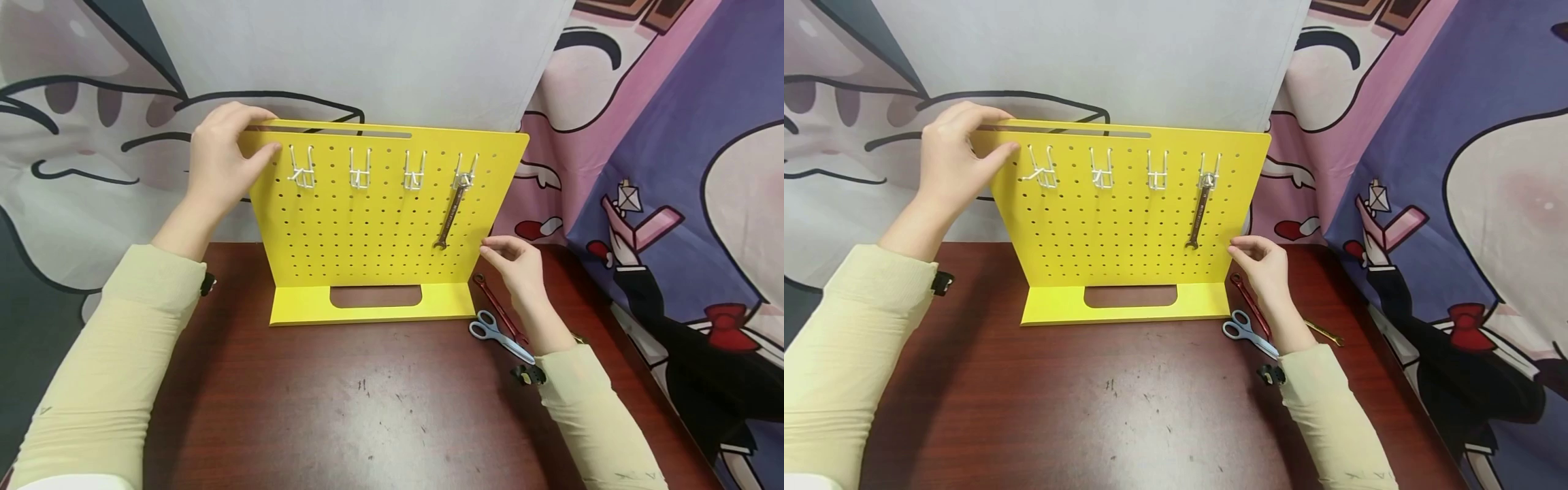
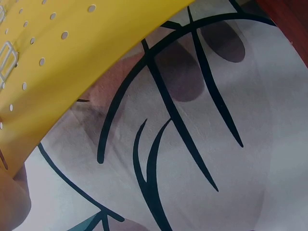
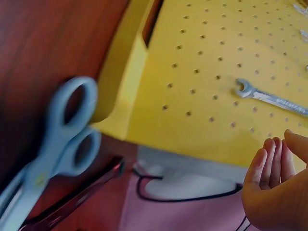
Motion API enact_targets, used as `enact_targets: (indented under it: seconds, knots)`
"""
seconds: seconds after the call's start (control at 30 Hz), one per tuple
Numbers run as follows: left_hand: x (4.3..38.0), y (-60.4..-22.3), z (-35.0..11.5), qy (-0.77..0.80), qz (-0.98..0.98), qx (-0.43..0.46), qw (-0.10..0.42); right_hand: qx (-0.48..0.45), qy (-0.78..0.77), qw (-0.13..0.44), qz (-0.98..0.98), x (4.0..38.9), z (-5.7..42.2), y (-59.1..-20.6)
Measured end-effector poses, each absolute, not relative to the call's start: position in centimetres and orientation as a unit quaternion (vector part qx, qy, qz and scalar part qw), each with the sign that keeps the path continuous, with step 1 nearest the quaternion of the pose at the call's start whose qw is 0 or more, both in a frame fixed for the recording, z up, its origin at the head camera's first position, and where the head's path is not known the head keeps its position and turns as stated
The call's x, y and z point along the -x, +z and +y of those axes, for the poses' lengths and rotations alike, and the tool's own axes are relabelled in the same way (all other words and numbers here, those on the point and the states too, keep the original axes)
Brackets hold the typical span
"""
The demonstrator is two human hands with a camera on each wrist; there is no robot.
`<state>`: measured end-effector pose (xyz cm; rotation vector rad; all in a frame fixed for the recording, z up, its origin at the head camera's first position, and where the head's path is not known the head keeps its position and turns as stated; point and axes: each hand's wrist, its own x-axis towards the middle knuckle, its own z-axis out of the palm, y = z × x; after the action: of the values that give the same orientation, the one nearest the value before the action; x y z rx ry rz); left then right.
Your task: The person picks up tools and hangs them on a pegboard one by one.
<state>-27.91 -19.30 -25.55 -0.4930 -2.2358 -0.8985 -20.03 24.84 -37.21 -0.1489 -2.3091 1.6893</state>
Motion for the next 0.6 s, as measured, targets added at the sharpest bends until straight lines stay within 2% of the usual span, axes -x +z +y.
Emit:
enact_targets:
  seconds: [0.6]
  knots:
    - [28.1,-25.7,-19.4,-0.349,-0.852,0.193,0.340,0.065,0.518,0.119,-0.844,18.1,31.6,-40.8]
